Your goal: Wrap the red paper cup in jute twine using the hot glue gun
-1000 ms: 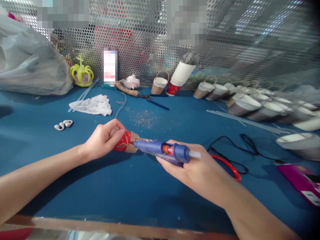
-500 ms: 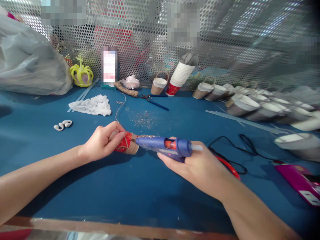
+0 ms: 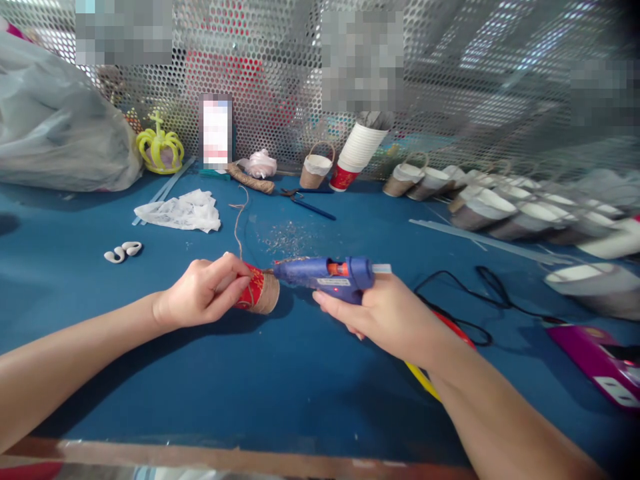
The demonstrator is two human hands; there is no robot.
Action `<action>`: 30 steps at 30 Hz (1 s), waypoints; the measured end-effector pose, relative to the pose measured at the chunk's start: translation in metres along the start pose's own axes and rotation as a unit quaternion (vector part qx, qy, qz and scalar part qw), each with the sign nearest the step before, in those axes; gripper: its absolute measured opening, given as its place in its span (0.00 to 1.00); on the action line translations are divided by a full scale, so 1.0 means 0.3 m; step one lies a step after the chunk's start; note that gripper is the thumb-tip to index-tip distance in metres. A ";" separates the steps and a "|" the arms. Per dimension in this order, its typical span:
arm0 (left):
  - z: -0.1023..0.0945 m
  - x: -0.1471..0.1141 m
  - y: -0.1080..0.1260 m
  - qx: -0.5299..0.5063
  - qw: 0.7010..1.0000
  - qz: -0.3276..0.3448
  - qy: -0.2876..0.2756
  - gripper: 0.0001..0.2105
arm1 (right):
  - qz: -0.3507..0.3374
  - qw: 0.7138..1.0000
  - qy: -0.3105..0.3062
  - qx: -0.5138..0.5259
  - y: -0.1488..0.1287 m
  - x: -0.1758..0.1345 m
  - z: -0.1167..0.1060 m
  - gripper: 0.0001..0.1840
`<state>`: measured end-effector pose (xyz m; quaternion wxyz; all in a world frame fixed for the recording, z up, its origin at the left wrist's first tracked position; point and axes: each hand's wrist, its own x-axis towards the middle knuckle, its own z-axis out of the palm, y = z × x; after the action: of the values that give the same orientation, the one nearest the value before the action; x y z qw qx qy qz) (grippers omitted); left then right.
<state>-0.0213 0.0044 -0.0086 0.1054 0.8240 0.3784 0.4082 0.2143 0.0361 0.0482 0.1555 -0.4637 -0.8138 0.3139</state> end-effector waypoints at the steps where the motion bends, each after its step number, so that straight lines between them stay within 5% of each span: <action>1: 0.000 -0.001 0.000 0.001 1.000 0.003 -0.001 0.04 | 0.007 1.000 -0.007 0.010 0.003 0.002 0.001 0.13; 21: -0.001 0.000 -0.006 0.015 0.999 0.036 -0.009 0.05 | 0.055 0.996 -0.043 0.047 0.018 0.013 -0.004 0.12; 30: 0.002 -0.003 -0.005 0.021 1.000 -0.009 0.002 0.04 | 0.050 0.989 -0.053 0.132 0.018 0.001 -0.033 0.10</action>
<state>-0.0220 0.0049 -0.0101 0.0911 0.8218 0.3942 0.4012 0.2231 0.0421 0.0520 0.1564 -0.4616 -0.7481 0.4504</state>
